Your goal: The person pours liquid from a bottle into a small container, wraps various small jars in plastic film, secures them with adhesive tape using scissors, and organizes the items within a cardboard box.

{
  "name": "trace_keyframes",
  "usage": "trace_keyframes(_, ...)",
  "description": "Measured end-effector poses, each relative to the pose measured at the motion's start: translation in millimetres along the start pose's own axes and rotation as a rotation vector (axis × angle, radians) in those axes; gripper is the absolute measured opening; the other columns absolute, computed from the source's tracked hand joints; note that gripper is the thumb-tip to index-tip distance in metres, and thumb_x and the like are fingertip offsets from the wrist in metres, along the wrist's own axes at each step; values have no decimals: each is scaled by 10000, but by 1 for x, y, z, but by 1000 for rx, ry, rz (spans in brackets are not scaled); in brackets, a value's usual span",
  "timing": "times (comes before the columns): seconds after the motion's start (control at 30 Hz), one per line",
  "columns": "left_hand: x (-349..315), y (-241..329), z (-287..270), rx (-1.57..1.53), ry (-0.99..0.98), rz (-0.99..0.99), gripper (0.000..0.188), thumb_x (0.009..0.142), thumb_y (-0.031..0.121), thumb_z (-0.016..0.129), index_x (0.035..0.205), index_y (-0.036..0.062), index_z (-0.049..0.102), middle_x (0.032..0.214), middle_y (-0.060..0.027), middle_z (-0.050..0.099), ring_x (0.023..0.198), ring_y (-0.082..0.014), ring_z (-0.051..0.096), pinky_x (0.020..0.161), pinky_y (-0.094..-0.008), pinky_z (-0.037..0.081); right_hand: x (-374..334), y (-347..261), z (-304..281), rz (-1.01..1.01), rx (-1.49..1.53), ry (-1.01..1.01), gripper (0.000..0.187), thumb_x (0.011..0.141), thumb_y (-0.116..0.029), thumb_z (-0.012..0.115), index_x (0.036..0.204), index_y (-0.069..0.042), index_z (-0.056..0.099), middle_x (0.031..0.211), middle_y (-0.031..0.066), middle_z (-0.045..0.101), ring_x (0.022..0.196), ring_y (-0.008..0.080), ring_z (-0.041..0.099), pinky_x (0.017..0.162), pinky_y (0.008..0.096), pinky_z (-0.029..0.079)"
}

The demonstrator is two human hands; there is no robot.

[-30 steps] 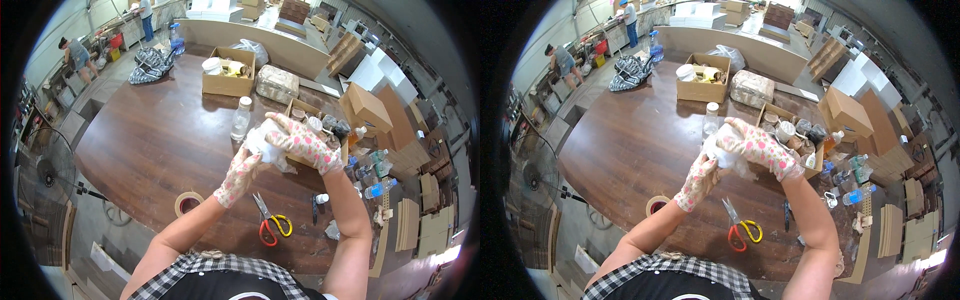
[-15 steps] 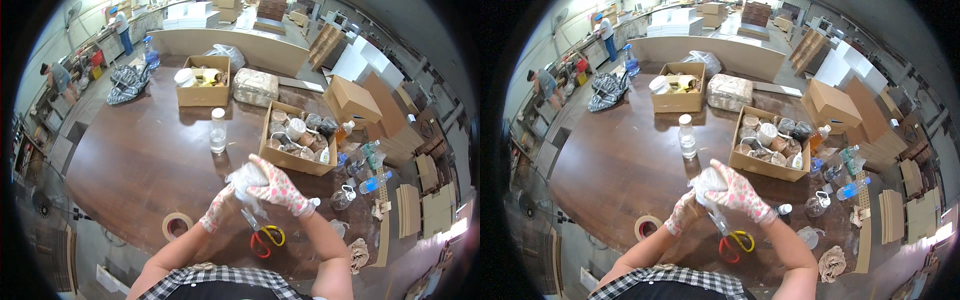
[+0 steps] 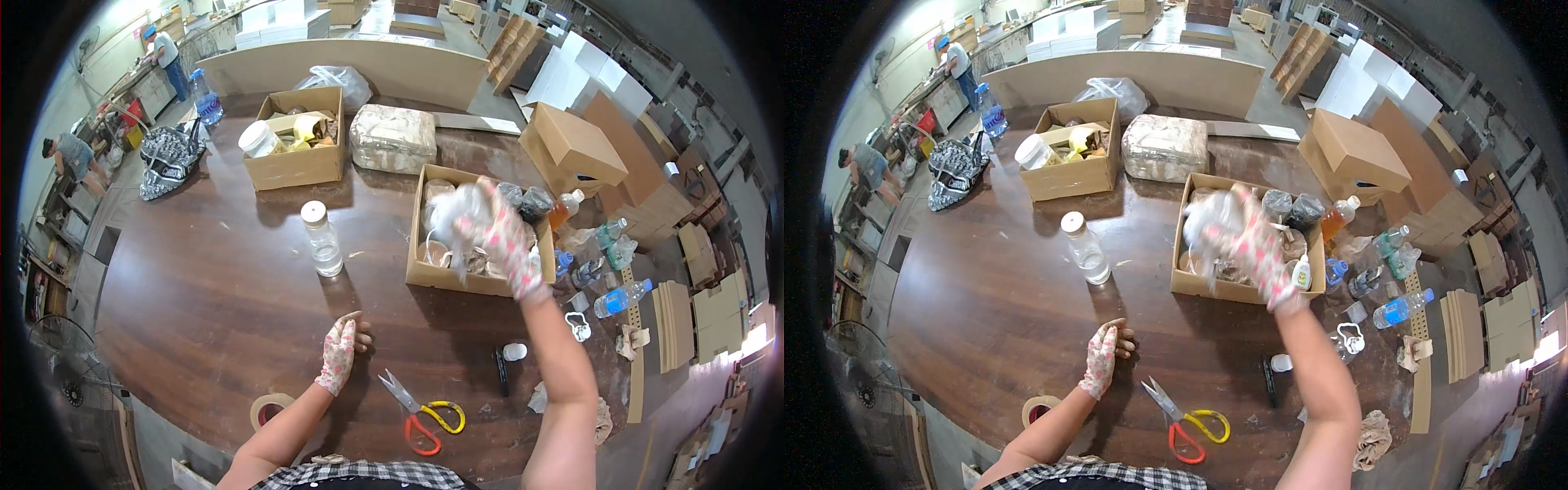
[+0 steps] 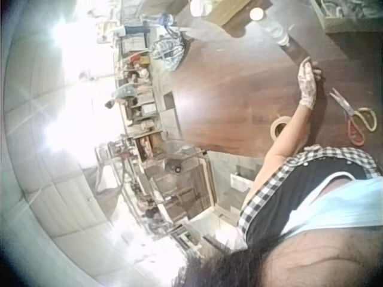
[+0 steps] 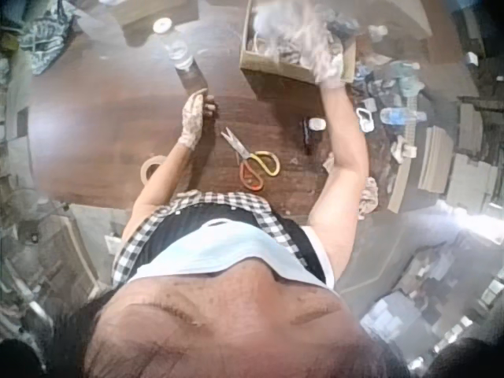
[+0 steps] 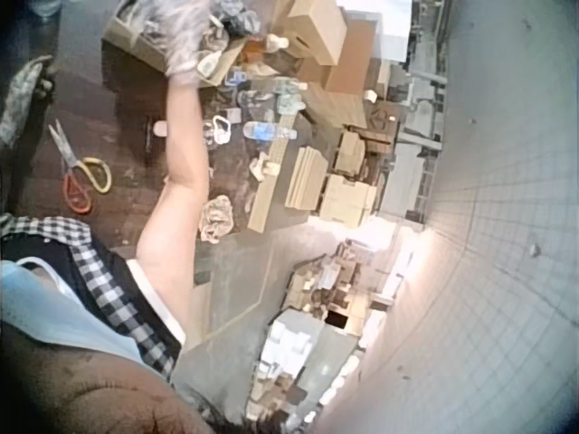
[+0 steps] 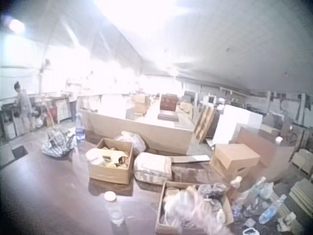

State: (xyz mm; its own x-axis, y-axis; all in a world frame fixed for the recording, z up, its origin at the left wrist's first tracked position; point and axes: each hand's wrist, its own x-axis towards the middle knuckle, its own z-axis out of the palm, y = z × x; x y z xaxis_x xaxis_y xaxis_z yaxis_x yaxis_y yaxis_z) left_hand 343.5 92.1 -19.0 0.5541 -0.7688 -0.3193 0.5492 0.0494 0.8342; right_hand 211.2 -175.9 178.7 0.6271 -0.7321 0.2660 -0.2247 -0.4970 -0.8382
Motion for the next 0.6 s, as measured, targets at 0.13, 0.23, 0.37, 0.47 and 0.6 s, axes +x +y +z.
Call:
trace_keyframes(0.13, -1, -2, 1, 196, 16, 41, 264, 992, 129, 450, 1225, 38, 535, 920, -62, 660, 671, -84, 608, 587, -208, 490, 79, 7, -10, 12, -506, 104, 865, 671, -414, 789, 1349, -5, 444, 1303, 196, 536, 1205, 310, 520, 1025, 373, 414)
trace_keyframes(0.23, -6, -5, 0, 268, 26, 92, 242, 984, 105, 457, 1182, 37, 579, 918, -50, 663, 667, -78, 608, 591, -204, 489, 109, 28, 6, 68, -626, 51, 849, 678, -431, 772, 1360, -43, 447, 1318, 181, 528, 1230, 302, 500, 1044, 391, 393)
trace_keyframes(0.37, -10, -2, 4, 278, 39, 99, 241, 969, 94, 485, 1172, 51, 608, 902, -33, 670, 670, -69, 608, 603, -207, 497, 126, 45, 22, 99, -754, -88, 875, 670, -470, 763, 1375, -67, 436, 1339, 168, 511, 1243, 311, 485, 1051, 406, 381)
trace_keyframes(0.47, -10, -3, 3, 325, 37, 144, 236, 963, 87, 492, 1158, 55, 622, 886, -26, 672, 670, -63, 605, 601, -205, 495, 127, 44, 36, 81, -808, -122, 871, 681, -480, 747, 1379, -67, 426, 1356, 149, 496, 1250, 314, 473, 1046, 410, 385)
trace_keyframes(0.6, -9, -7, 1, 390, 13, 185, 235, 957, 78, 496, 1150, 56, 629, 866, -28, 674, 671, -56, 605, 595, -203, 495, 126, 53, 46, 67, -817, -123, 851, 693, -473, 739, 1370, -59, 430, 1324, 153, 513, 1226, 322, 486, 1033, 407, 397)
